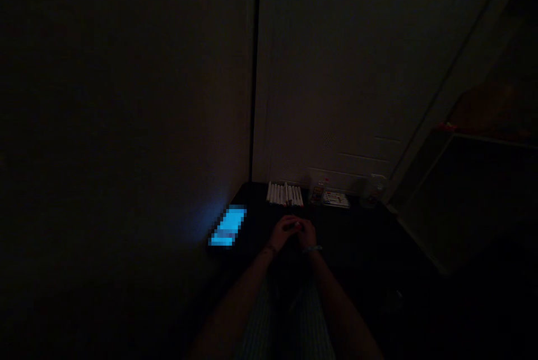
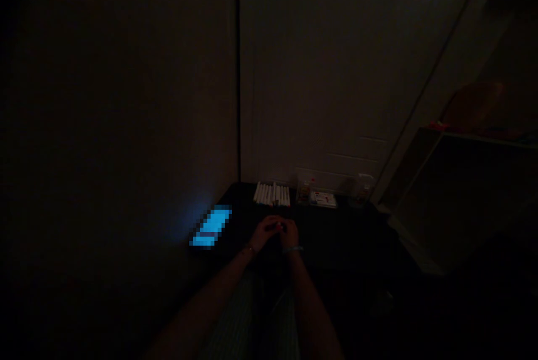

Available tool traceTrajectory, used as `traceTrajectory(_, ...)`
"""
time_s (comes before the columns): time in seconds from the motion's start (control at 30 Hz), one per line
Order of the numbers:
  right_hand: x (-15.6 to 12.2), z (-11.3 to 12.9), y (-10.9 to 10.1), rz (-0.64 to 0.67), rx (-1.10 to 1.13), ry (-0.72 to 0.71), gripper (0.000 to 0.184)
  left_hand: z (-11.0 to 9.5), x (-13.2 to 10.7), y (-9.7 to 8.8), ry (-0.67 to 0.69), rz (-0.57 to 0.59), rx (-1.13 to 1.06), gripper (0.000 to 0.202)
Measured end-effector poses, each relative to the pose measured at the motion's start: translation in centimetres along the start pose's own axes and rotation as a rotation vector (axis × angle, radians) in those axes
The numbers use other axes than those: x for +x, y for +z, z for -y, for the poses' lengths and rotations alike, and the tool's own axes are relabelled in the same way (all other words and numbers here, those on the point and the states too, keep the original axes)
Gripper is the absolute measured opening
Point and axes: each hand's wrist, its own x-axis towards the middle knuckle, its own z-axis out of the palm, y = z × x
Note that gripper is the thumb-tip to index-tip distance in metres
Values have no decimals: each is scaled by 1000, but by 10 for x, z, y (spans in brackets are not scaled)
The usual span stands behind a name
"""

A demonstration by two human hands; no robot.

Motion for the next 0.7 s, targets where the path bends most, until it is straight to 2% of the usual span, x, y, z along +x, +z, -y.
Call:
traceTrajectory(0.13, 0, -1, 3, 7, -23, 52, 25, -1, 0, 1, -1, -11, 1, 24)
traceTrajectory(0.3, 1, 4, 1, 48, 29, 35, 27, -4, -1, 1, -5, 17, -22, 25)
traceTrajectory(0.53, 2, 6, 1, 51, 57, 85, 26, -4, 0, 0, -78, -8, -43, 29)
traceTrajectory(0.7, 1, 5, 2, 18, 60, 98, 24, -5, -1, 1, -73, 5, -53, 30)
